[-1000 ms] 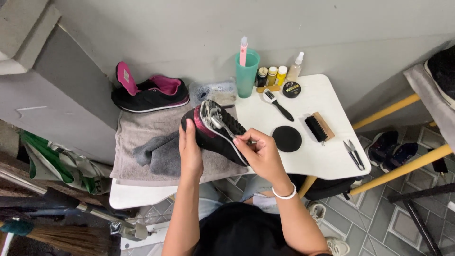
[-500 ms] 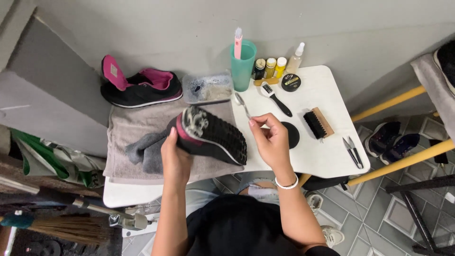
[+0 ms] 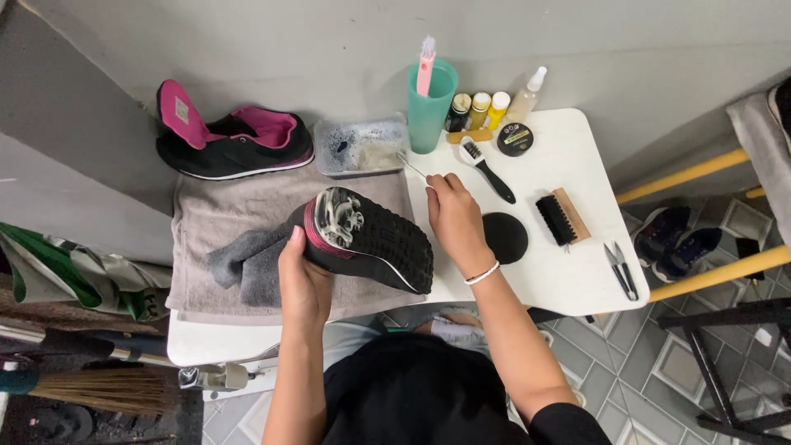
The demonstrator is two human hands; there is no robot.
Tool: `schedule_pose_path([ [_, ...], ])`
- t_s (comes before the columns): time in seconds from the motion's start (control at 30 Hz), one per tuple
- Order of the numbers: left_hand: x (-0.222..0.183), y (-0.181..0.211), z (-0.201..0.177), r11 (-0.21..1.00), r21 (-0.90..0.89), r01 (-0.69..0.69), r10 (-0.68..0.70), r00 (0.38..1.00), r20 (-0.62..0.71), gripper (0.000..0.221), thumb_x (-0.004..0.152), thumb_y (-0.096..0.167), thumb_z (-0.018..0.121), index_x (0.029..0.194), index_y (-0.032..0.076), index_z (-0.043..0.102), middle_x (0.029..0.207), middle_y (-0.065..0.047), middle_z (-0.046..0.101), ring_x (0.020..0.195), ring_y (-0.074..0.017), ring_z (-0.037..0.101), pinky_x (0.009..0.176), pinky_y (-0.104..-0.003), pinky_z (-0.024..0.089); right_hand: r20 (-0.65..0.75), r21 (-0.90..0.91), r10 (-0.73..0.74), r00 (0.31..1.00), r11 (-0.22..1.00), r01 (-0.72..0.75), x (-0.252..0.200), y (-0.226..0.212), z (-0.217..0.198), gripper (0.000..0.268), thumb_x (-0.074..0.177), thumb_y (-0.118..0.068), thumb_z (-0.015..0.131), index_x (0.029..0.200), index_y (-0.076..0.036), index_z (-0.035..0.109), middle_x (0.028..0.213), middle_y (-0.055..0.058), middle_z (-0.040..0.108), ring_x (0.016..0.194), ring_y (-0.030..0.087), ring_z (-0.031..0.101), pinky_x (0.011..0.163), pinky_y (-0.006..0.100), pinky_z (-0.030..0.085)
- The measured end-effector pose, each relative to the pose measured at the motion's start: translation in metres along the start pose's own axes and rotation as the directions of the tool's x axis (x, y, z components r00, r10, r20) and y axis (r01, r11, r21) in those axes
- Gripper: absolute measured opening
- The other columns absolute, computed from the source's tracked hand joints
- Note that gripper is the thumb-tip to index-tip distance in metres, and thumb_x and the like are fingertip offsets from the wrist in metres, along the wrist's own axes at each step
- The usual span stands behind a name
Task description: Scrubbing the sole of a sneaker with a small brush and cleaning solution to remove dirt.
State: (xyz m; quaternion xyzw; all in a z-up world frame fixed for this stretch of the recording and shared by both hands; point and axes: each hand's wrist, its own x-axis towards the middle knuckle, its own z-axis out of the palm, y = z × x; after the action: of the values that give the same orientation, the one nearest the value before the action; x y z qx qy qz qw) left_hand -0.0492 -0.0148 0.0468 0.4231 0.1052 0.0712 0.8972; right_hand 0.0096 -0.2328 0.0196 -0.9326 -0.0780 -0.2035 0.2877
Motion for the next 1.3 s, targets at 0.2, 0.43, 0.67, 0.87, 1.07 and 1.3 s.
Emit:
schedule_pose_path([
  [0.2, -0.004, 0.008, 0.007, 1.0, -0.003, -0.007, 0.007, 1.0, 0.017, 0.04, 0.105, 0.032, 0.048, 0.116, -0.002, 0.066, 0.108, -0.021, 0.073, 0.101, -0.0306, 0.074, 0.094, -0.045, 0.059, 0.011, 0.026, 0.041, 0.999, 0.999, -0.041, -0.011, 0.007, -0.009, 0.014, 0.099, -0.001, 0.064, 0.11, 0.0, 0.073, 0.082, 0.014, 0.065, 0.07, 0.029, 0.073, 0.057, 0.034, 0.06],
  [0.43, 0.005, 0.001, -0.006, 1.0, 0.007, 0.022, -0.022, 1.0, 0.018, 0.041, 0.105, 0.032, 0.047, 0.12, -0.002, 0.065, 0.112, -0.023, 0.072, 0.103, -0.0325, 0.073, 0.097, -0.046, 0.058, 0.046, 0.045, 0.16, 0.986, 0.986, -0.162, -0.016, 0.011, -0.021, 0.012, 0.096, -0.004, 0.066, 0.106, -0.003, 0.073, 0.081, 0.013, 0.067, 0.069, 0.028, 0.072, 0.056, 0.035, 0.059],
  [0.67, 0.026, -0.002, -0.003, 0.992, 0.038, 0.123, -0.123, 0.992, 0.002, 0.042, 0.1, 0.039, 0.053, 0.111, 0.003, 0.07, 0.106, -0.02, 0.074, 0.1, -0.0321, 0.073, 0.094, -0.047, 0.055, 0.055, 0.261, 0.236, 0.97, 0.934, -0.242, 0.0, 0.006, -0.023, 0.012, 0.095, -0.004, 0.068, 0.105, -0.001, 0.073, 0.076, 0.016, 0.068, 0.056, 0.023, 0.064, 0.051, 0.033, 0.053],
  [0.87, 0.056, -0.007, -0.001, 0.989, 0.051, 0.141, -0.142, 0.99, -0.001, 0.027, 0.097, 0.025, 0.064, 0.099, 0.0, 0.074, 0.1, -0.018, 0.075, 0.096, -0.0272, 0.072, 0.09, -0.042, 0.056, 0.078, 0.33, 0.141, 0.987, 0.931, -0.159, 0.03, 0.006, -0.037, 0.013, 0.098, -0.009, 0.065, 0.107, -0.003, 0.071, 0.076, 0.009, 0.064, 0.051, 0.016, 0.053, 0.051, 0.03, 0.046],
  [1.07, 0.074, -0.022, 0.001, 0.959, 0.012, 0.282, -0.281, 0.959, -0.045, 0.029, 0.089, 0.014, 0.067, 0.108, -0.008, 0.071, 0.106, -0.021, 0.075, 0.099, -0.0274, 0.07, 0.091, -0.037, 0.052, 0.12, 0.374, 0.073, 0.99, 0.921, -0.113, 0.049, 0.01, -0.068, 0.01, 0.096, -0.011, 0.066, 0.104, -0.009, 0.072, 0.074, -0.001, 0.059, 0.056, 0.009, 0.046, 0.056, 0.026, 0.043],
  [1.3, 0.083, -0.001, 0.044, 0.876, -0.013, 0.483, -0.479, 0.864, -0.155, 0.043, 0.094, 0.018, 0.056, 0.123, -0.013, 0.065, 0.121, -0.03, 0.07, 0.116, -0.0368, 0.064, 0.104, -0.046, 0.046, 0.212, 0.455, 0.16, 0.964, 0.857, -0.242, 0.079, -0.007, -0.105, 0.012, 0.096, -0.012, 0.067, 0.104, -0.006, 0.073, 0.071, 0.001, 0.059, 0.054, 0.009, 0.046, 0.052, 0.026, 0.039],
])
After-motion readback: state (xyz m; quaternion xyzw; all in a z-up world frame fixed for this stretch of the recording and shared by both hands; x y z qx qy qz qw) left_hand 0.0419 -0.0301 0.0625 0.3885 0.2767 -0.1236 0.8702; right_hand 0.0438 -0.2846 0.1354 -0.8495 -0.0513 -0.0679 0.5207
